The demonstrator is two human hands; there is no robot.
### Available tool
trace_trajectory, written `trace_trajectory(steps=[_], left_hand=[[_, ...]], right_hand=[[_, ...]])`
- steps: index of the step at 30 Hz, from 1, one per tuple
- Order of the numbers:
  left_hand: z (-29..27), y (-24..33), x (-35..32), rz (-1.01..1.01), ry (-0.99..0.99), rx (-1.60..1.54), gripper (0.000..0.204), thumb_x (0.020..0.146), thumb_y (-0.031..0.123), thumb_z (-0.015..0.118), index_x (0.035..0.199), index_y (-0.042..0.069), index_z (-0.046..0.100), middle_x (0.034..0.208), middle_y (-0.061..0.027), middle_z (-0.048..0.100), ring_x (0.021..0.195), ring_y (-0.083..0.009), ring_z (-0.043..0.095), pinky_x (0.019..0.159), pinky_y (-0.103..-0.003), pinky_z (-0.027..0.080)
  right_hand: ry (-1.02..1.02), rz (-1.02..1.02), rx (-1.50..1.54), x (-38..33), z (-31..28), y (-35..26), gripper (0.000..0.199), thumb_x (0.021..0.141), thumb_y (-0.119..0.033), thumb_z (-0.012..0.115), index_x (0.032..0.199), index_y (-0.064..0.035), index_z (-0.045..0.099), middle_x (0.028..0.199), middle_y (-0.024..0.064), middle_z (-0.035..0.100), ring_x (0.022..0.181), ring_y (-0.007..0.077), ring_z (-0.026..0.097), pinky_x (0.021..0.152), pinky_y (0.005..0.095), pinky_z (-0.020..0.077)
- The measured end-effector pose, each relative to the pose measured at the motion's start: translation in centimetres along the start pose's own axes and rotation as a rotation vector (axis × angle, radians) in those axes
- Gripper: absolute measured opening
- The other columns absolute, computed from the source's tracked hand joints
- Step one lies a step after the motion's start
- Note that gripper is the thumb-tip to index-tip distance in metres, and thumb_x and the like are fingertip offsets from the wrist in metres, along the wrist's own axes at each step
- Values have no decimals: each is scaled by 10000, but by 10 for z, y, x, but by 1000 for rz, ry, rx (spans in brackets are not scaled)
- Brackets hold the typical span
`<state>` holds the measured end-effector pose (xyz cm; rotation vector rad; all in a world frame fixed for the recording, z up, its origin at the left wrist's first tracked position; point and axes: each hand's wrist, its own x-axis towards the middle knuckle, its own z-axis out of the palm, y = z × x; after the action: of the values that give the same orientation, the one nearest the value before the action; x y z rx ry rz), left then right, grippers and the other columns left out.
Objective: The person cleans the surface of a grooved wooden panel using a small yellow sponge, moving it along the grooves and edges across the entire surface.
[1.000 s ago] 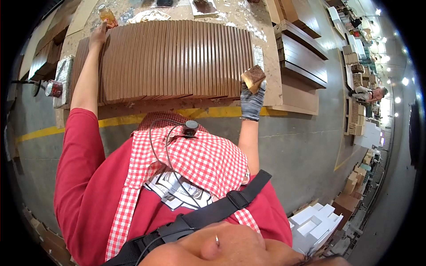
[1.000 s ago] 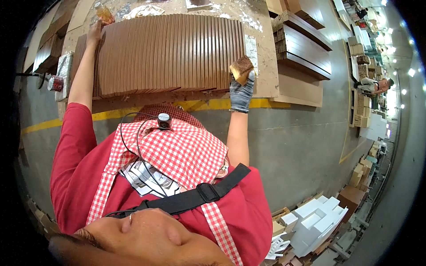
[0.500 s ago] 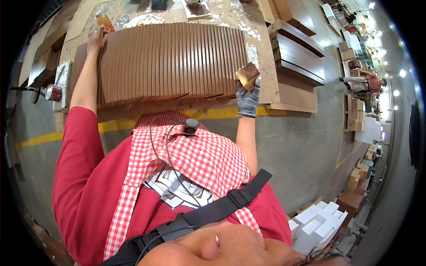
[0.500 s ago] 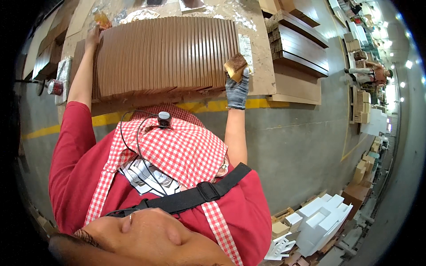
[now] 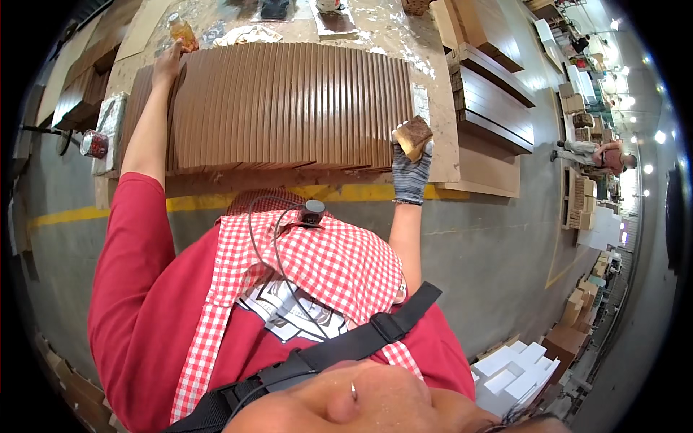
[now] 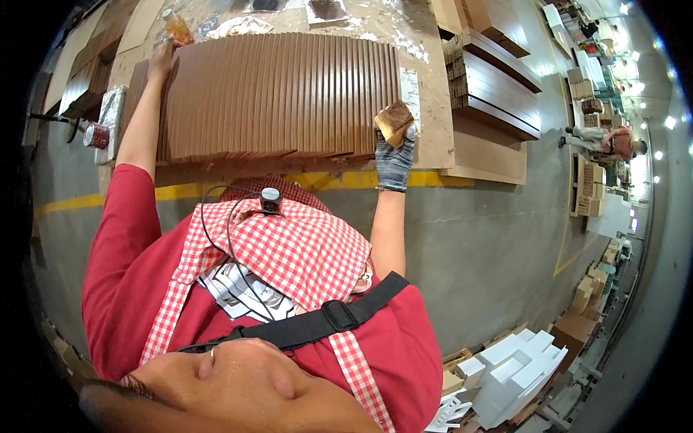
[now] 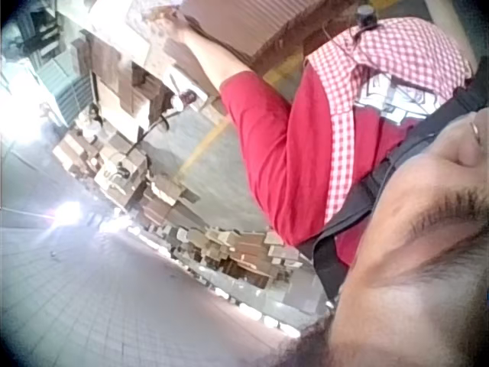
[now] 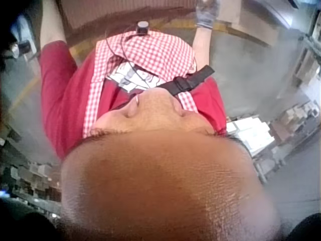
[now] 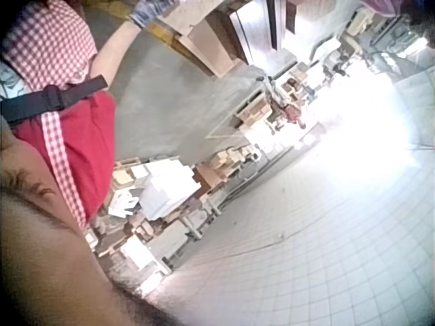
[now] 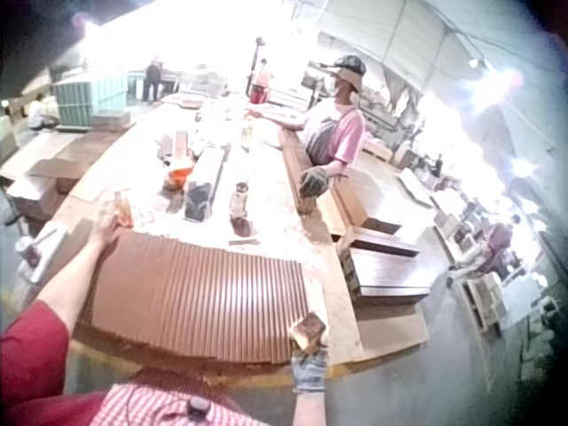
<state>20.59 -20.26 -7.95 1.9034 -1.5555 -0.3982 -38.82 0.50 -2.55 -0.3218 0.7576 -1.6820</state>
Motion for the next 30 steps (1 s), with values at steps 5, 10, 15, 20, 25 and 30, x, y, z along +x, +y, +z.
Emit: trace_trajectory(steps=[5,10,15,20,25,30], left_hand=[[4,-12,5,-16,-13,-67,709,859,676,265,926,109,686,975,-135,650,955,-307,599,826,-382,426],[7,-6,0,-44,-4,-12,549,888,591,352,997,143,651,930,-125,656,894,-296,617,774,-378,448],[15,-35,3,364,149,171,263,914,330,488,1170,272,487,845,-110,646,784,-299,625,647,-384,469],[13,-25,14,62,23,10,737,866,676,202,915,133,697,995,-107,650,953,-307,598,827,-381,428],[5,-19,11,50,-38,-66,650,893,614,279,922,109,688,956,-113,657,941,-296,605,804,-364,435],[-1,-9,1,-11,-6,-29,650,897,606,284,891,100,692,920,-111,661,910,-271,617,788,-353,438]], right_hand=[[62,-21,-35,2,2,6,533,888,-368,550,1294,-56,403,1284,110,462,1158,259,460,1021,414,393],[23,40,44,2,-5,1,617,807,-340,676,1292,-67,410,1299,87,453,1162,259,459,1023,393,382],[52,54,43,-3,1,0,500,889,-326,556,1286,-60,408,1277,109,468,1153,267,468,1015,421,400],[30,48,25,-1,3,-3,485,903,-317,533,1285,-47,404,1276,114,470,1165,264,459,1029,409,387],[31,81,132,1,-5,-2,489,899,-297,535,1292,-38,402,1290,123,466,1178,281,450,1032,441,379],[-109,101,171,-1,1,-2,500,892,-294,547,1295,-37,401,1284,139,469,1182,290,451,1033,450,383]])
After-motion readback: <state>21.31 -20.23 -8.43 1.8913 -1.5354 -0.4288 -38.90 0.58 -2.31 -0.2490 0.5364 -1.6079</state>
